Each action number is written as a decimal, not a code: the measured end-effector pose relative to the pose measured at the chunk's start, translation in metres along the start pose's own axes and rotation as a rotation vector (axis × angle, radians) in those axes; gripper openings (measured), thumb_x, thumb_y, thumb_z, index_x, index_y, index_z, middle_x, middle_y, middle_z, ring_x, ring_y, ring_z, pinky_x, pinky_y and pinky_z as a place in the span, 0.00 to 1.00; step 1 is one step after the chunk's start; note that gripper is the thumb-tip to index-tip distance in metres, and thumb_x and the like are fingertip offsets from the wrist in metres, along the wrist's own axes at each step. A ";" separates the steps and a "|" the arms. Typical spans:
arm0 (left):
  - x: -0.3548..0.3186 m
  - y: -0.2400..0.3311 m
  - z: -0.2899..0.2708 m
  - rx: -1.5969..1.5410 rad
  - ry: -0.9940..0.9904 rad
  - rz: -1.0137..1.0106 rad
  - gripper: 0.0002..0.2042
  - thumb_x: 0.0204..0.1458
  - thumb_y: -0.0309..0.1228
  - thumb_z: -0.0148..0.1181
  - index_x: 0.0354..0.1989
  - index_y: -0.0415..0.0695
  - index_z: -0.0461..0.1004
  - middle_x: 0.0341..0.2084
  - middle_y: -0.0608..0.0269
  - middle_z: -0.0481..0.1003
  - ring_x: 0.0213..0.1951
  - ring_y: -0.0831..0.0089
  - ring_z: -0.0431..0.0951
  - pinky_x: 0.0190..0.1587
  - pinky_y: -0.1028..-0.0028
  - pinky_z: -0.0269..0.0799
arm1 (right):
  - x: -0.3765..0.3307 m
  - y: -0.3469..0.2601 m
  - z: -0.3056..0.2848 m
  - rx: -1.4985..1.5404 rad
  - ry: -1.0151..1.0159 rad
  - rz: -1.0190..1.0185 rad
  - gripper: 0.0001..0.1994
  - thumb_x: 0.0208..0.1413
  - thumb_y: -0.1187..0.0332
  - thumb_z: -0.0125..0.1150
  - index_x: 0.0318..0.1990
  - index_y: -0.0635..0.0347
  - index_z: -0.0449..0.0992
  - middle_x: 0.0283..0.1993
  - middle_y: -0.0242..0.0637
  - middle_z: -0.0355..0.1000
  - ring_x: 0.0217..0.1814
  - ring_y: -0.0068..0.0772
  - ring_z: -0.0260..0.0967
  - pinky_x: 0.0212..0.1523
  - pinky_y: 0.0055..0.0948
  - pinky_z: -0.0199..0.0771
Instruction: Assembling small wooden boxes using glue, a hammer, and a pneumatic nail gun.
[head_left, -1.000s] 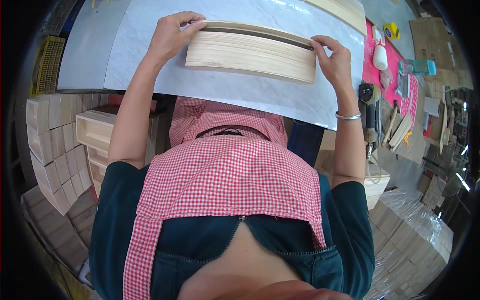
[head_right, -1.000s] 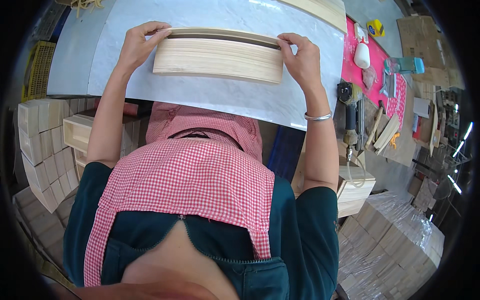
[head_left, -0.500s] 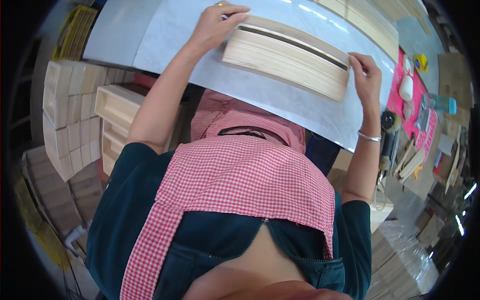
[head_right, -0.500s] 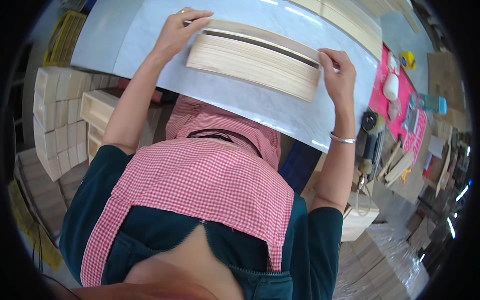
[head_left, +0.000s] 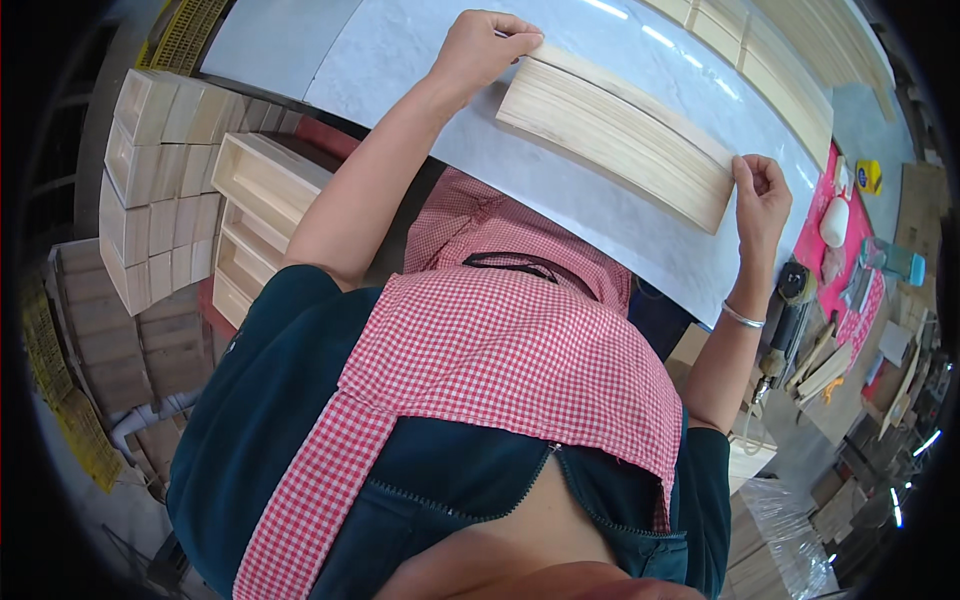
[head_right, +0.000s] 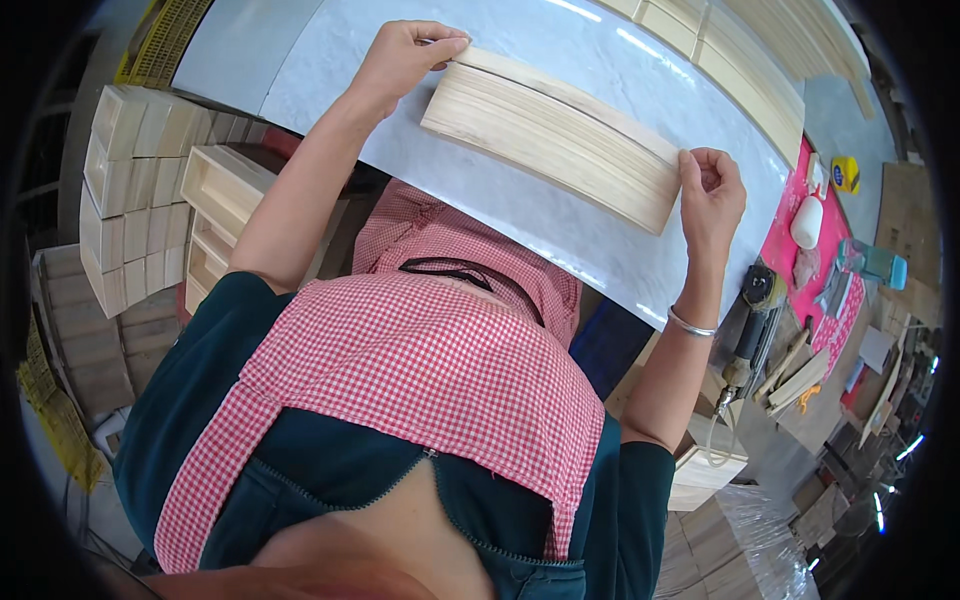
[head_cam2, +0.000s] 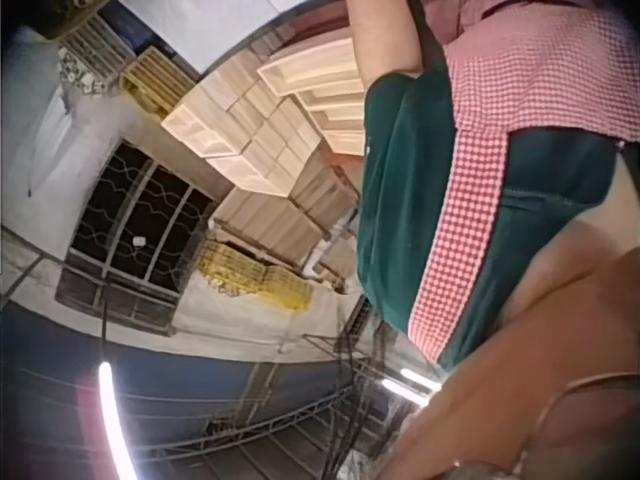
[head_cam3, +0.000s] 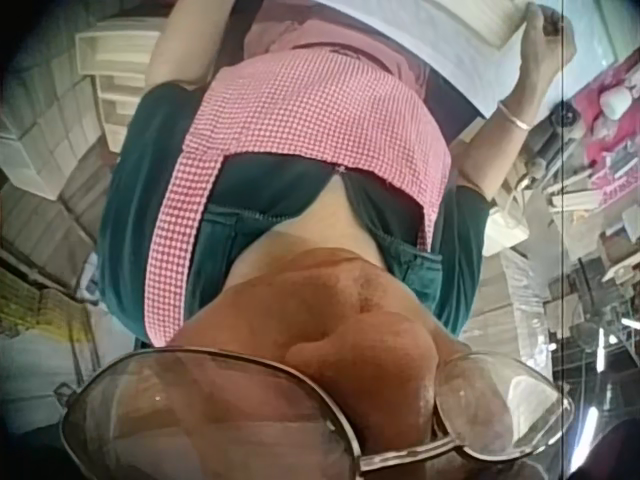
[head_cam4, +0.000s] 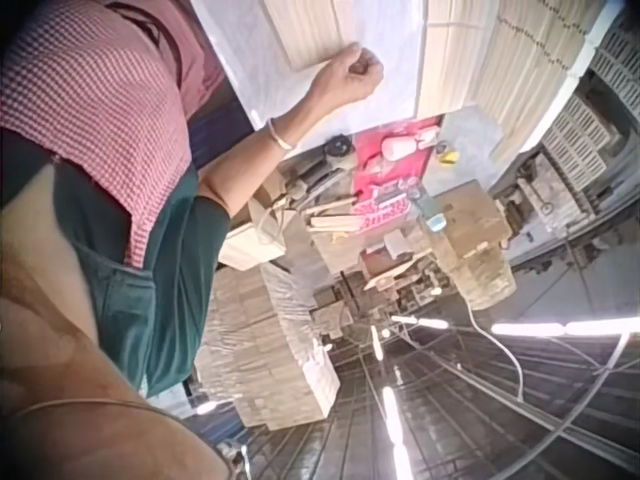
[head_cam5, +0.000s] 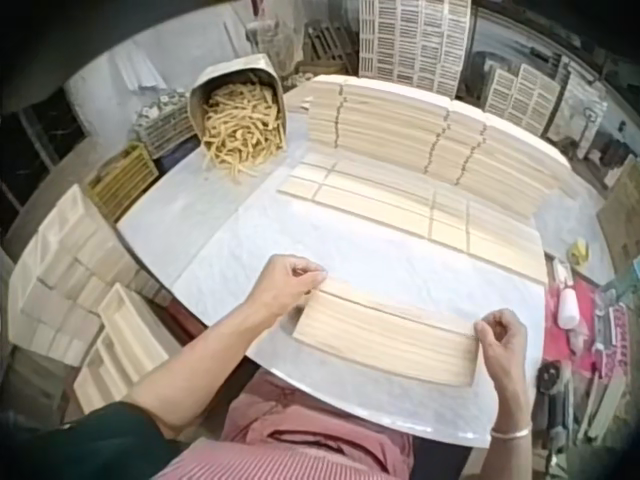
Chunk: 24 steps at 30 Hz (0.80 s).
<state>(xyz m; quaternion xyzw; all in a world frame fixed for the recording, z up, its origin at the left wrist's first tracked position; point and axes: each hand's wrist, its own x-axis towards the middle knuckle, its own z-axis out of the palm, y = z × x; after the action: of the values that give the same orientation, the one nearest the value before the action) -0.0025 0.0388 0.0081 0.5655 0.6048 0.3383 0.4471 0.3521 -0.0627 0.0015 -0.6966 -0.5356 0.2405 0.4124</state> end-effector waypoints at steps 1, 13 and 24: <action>0.000 0.000 0.001 -0.012 0.002 -0.004 0.11 0.55 0.29 0.67 0.43 0.35 0.84 0.37 0.55 0.83 0.37 0.70 0.82 0.48 0.75 0.79 | -0.001 -0.001 0.000 -0.014 0.001 0.010 0.05 0.60 0.72 0.64 0.38 0.65 0.79 0.30 0.29 0.72 0.30 0.17 0.64 0.33 0.17 0.67; -0.003 -0.021 -0.006 -0.042 -0.050 0.112 0.14 0.55 0.32 0.67 0.47 0.38 0.82 0.43 0.57 0.82 0.42 0.67 0.82 0.50 0.73 0.78 | -0.012 0.013 0.002 0.091 0.094 0.114 0.09 0.61 0.71 0.64 0.43 0.68 0.80 0.34 0.34 0.77 0.34 0.22 0.70 0.40 0.20 0.73; -0.045 0.032 0.077 0.808 -0.223 1.021 0.42 0.47 0.57 0.68 0.69 0.49 0.64 0.71 0.60 0.60 0.73 0.60 0.55 0.73 0.47 0.47 | -0.057 -0.005 0.020 -0.064 0.257 0.020 0.08 0.57 0.73 0.64 0.42 0.67 0.80 0.34 0.38 0.77 0.30 0.27 0.71 0.34 0.24 0.74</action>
<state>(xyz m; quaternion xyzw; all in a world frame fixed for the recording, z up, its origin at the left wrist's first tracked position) 0.0789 -0.0093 0.0160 0.9361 0.2903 0.1937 0.0431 0.3162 -0.1100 -0.0116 -0.7397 -0.4788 0.1364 0.4527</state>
